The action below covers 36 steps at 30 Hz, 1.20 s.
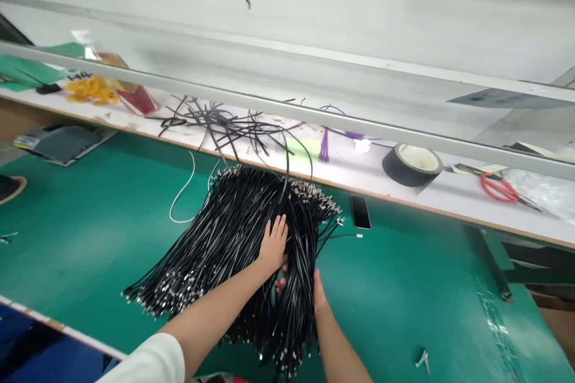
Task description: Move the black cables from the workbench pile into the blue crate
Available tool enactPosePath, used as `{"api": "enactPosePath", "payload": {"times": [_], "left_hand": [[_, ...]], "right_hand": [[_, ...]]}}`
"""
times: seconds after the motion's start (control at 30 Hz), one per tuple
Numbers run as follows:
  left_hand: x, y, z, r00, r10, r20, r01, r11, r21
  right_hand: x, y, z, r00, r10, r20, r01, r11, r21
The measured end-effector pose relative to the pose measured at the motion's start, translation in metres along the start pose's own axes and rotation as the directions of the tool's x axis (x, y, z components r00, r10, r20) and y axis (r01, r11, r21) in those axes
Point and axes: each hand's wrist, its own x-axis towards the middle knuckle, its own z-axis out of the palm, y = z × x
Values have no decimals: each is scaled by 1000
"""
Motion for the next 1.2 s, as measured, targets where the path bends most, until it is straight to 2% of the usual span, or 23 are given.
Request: {"api": "enactPosePath", "payload": {"times": [0.07,0.17,0.27,0.37,0.47,0.57,0.67,0.77,0.87,0.97,1.07,1.2], "left_hand": [[8,-1,4,996,-57,-63,59,998,23],[18,-2,10,977,-170,-125,179,982,59],[22,-5,13,986,-123,-109,129,990,48],[20,-10,11,994,-49,-101,52,998,28],[23,-11,11,986,-84,-147,90,995,40],[33,-9,14,981,-121,-149,135,987,88],[42,-10,20,987,-103,-124,115,989,93],[45,-16,24,990,-85,-113,92,994,62],[44,-19,24,993,-83,-82,85,996,29],[44,-20,21,995,-89,-45,88,996,-32],[44,-19,20,995,-89,-33,87,995,-56],[45,-17,26,994,-97,-49,93,992,-90]], "right_hand": [[8,8,-1,998,-41,54,37,997,61],[18,23,4,991,-127,51,116,978,171],[21,28,11,985,-172,26,160,955,251],[17,22,18,983,-180,28,167,951,262],[14,15,24,984,-170,47,151,950,272],[14,12,32,988,-155,15,145,952,271],[18,14,40,993,-110,-40,116,965,236],[25,12,44,985,-134,-112,155,968,199],[22,0,45,980,-138,-142,167,962,215],[3,-25,51,993,-76,-92,101,950,295],[-19,-56,64,998,-28,-60,47,938,343],[-32,-85,86,994,38,-103,1,936,353]]}}
